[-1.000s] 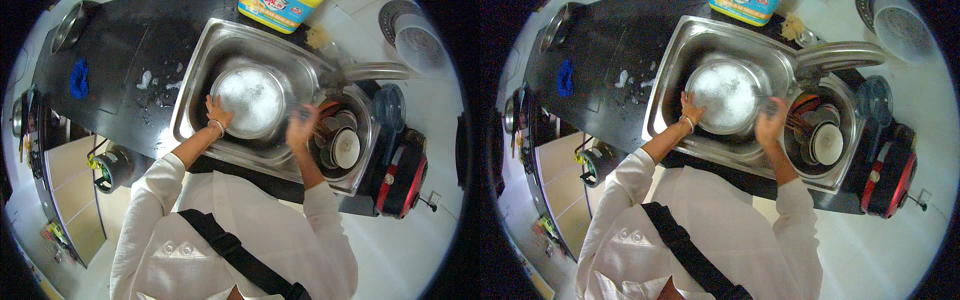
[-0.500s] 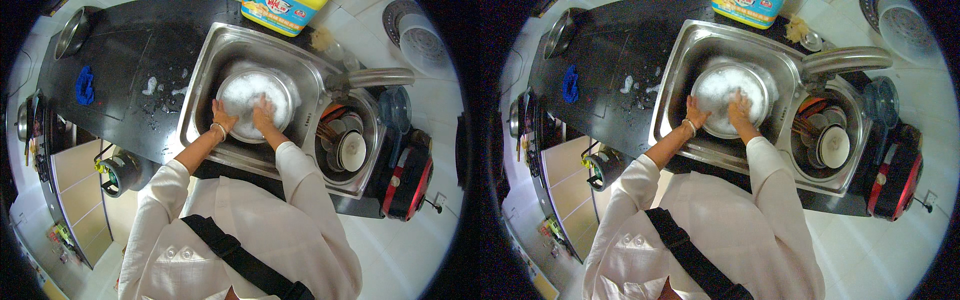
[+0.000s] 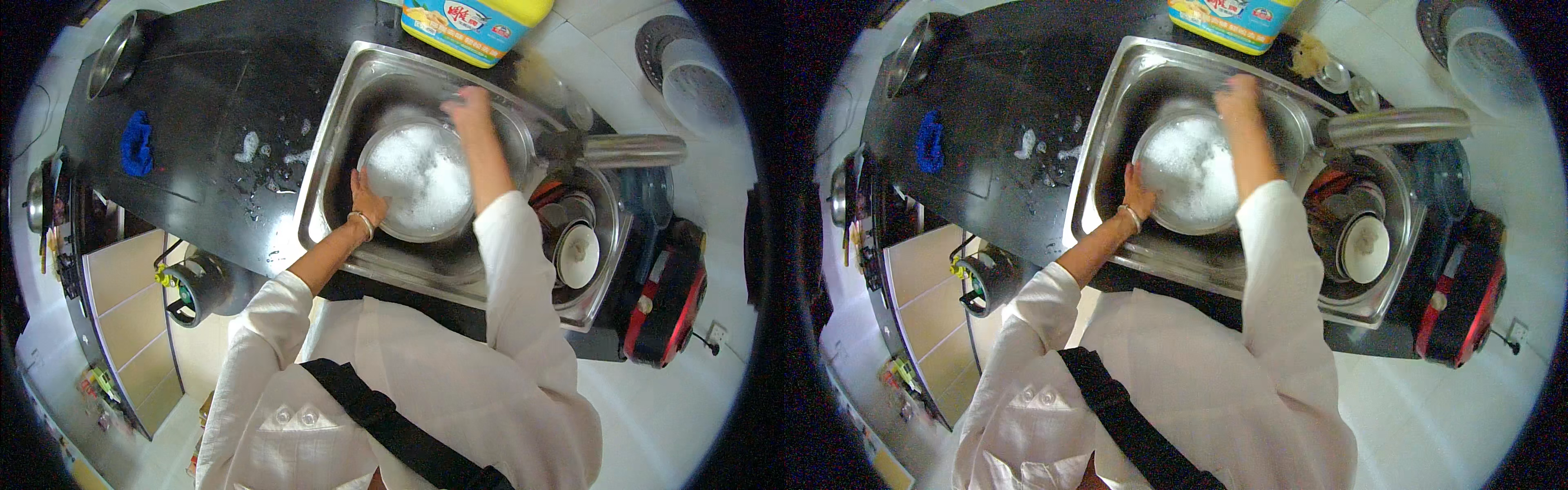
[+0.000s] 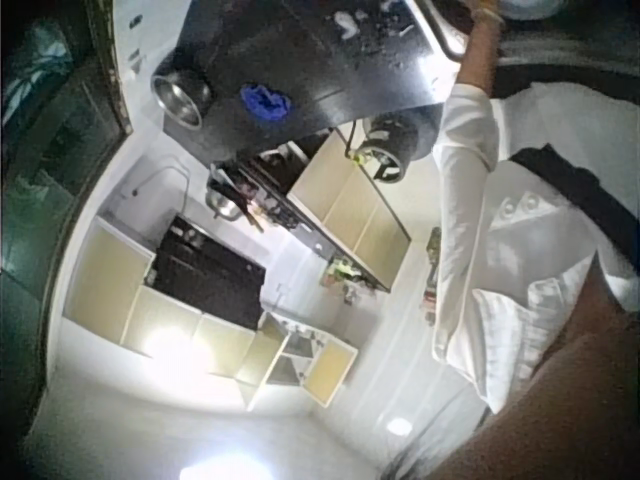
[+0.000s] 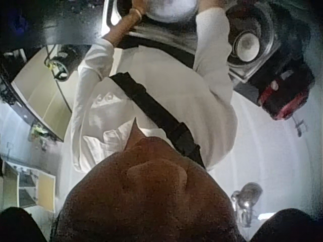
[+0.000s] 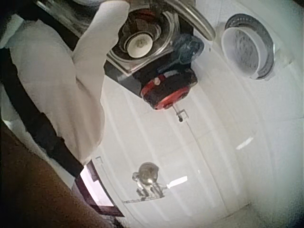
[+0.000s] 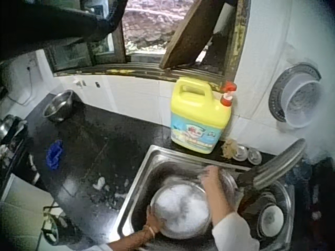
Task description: The person washes various dishes, including bowls, plates, and a metal tray, in a kitchen sink using a sponge and soap. They scrub each item individually and place the cleaned items into the adjacent sink basin.
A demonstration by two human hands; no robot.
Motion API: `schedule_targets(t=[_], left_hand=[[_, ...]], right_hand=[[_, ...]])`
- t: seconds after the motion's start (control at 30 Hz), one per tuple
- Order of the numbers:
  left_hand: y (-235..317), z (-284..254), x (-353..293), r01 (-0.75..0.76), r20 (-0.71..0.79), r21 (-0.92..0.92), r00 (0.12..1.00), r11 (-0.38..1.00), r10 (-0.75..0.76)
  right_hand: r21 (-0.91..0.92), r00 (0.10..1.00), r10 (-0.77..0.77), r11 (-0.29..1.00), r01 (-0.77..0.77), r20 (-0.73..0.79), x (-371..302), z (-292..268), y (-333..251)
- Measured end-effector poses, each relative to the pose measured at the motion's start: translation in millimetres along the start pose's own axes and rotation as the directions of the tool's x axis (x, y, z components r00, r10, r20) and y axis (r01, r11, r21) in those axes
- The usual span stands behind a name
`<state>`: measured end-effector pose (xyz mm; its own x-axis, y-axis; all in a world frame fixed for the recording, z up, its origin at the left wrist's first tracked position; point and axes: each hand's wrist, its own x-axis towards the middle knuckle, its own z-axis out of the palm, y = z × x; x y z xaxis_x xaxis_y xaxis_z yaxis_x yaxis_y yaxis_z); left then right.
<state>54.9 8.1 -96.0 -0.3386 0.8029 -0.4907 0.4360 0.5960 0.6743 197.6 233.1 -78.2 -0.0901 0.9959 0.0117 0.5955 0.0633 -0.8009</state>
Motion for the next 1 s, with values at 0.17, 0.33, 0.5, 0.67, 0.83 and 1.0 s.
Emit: schedule_targets(t=[0.17, 0.33, 0.5, 0.67, 0.83, 1.0], left_hand=[[-11, 3, 3, -0.088, 0.021, 0.025, 0.996, 0.996, 0.087], [-21, 6, 6, -0.038, 0.024, 0.012, 0.999, 0.999, 0.037], [-7, 2, -3, -0.093, -0.008, -0.113, 0.996, 0.989, 0.093], [-6, 3, -1, -0.05, 0.07, -0.029, 0.996, 0.998, 0.052], [-24, 16, 6, -0.038, 0.005, 0.028, 0.999, 0.999, 0.038], [-7, 10, -1, -0.011, 0.017, -0.118, 1.0, 0.993, 0.013]], right_hand=[[-0.104, 0.97, -0.15, 0.98, 0.172, 0.189, 18, 82, -64], [0.239, 0.961, 0.262, 0.931, -0.277, 0.091, 9, 17, -12], [0.037, 0.961, 0.268, 0.963, -0.266, -0.073, -8, -25, -7], [0.083, 0.985, -0.165, 0.984, 0.161, 0.046, 1, 70, -85], [0.403, 0.974, 0.182, 0.889, -0.22, 0.132, 9, 38, -52], [0.455, 0.932, 0.361, 0.83, -0.323, 0.003, 21, 33, 17]])
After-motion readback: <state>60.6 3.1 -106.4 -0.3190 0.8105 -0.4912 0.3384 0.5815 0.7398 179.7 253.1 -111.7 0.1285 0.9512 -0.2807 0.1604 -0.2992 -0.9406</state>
